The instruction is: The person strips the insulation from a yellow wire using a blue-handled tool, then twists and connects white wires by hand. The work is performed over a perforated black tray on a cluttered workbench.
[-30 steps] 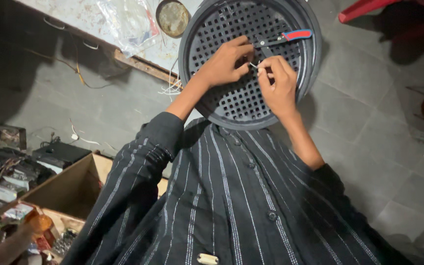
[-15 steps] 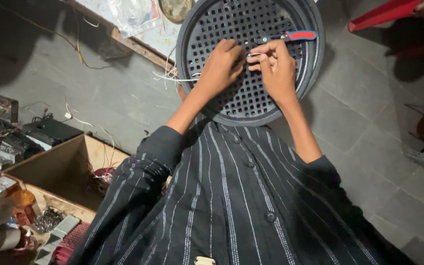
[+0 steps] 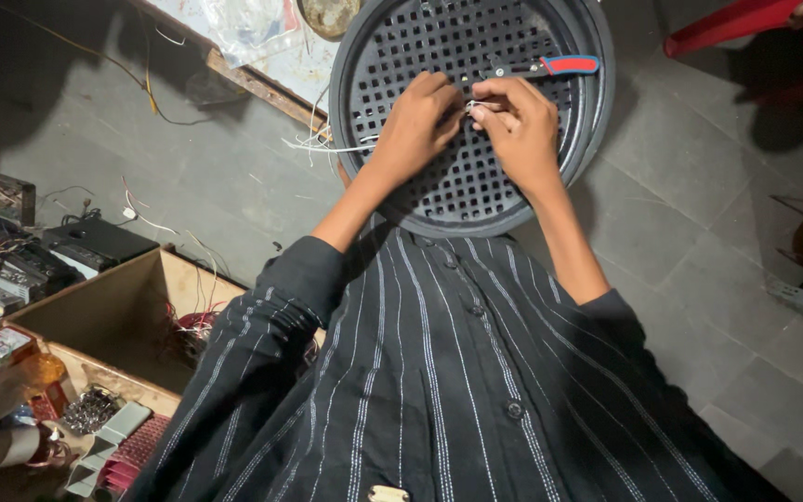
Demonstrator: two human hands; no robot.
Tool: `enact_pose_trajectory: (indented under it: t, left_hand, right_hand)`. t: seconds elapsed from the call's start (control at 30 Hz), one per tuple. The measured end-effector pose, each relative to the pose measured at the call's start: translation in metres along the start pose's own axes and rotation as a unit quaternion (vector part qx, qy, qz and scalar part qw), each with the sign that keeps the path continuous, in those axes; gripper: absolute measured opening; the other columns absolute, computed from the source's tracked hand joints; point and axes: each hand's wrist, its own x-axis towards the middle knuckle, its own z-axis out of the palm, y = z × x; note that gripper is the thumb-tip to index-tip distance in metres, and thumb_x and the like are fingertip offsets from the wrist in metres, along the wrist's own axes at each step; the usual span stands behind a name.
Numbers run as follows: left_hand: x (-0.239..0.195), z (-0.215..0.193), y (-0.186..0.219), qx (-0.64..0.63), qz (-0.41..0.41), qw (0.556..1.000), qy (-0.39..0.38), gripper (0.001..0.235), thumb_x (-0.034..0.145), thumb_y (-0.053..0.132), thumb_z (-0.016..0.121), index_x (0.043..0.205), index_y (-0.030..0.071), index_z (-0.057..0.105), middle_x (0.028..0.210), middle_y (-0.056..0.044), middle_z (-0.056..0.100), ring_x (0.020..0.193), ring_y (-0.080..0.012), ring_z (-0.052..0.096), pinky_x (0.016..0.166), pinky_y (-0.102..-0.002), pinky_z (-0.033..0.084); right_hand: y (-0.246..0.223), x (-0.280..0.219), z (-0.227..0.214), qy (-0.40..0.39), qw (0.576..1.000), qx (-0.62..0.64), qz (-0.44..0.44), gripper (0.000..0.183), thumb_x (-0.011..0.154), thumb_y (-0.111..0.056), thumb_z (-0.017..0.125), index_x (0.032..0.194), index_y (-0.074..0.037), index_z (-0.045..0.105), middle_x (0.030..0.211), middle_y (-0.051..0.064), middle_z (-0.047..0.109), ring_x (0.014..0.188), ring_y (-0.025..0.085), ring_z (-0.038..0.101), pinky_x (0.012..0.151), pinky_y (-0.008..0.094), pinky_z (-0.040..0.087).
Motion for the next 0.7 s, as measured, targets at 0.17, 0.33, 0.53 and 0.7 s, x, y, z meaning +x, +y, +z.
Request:
enact_pose_trajectory:
  t: [0.17, 0.33, 0.53, 0.7]
  left_hand:
    - [0.003, -0.001, -0.001, -0.010, -0.003, 1.000, -0.010, 0.014, 0.083, 0.003, 0.074, 0.092, -0.001, 0.064, 0.095, -0.016, 0.058, 0.095, -0.0368, 0.057, 0.083, -0.046, 0.050]
    - [0.003, -0.001, -0.001, -0.017, -0.011, 1.000, -0.012, 0.016, 0.085, 0.005, 0.076, 0.091, -0.001, 0.063, 0.095, -0.016, 0.057, 0.095, -0.0372, 0.056, 0.083, -0.046, 0.049]
    - [0.004, 0.000, -0.005, -0.014, -0.002, 1.000, -0.015, 0.019, 0.084, 0.006, 0.077, 0.094, -0.002, 0.062, 0.095, -0.016, 0.057, 0.094, -0.0377, 0.056, 0.082, -0.046, 0.049]
    - [0.004, 0.000, -0.008, -0.022, -0.004, 1.000, -0.018, 0.020, 0.084, 0.005, 0.077, 0.098, -0.003, 0.064, 0.092, -0.016, 0.058, 0.092, -0.0368, 0.056, 0.081, -0.046, 0.049]
  right_hand:
    - [-0.004, 0.017, -0.002, 0.014, 0.998, -0.046, -0.030, 0.007, 0.097, 0.008, 0.071, 0.103, 0.006, 0.071, 0.095, 0.010, 0.074, 0.082, 0.013, 0.075, 0.072, 0.026, 0.063]
    - [-0.004, 0.028, -0.003, 0.013, 0.996, -0.083, -0.001, 0.005, 0.096, 0.002, 0.075, 0.095, 0.002, 0.071, 0.082, 0.004, 0.074, 0.073, 0.008, 0.070, 0.065, 0.022, 0.057]
    - [-0.002, 0.036, -0.005, -0.016, 0.986, -0.149, -0.079, 0.010, 0.093, 0.001, 0.076, 0.090, 0.001, 0.066, 0.083, 0.006, 0.072, 0.073, 0.011, 0.069, 0.068, 0.026, 0.051]
    - [0.001, 0.045, -0.003, -0.024, 0.983, -0.175, -0.045, 0.014, 0.090, -0.001, 0.078, 0.086, 0.001, 0.064, 0.077, 0.008, 0.070, 0.066, 0.013, 0.065, 0.061, 0.028, 0.047]
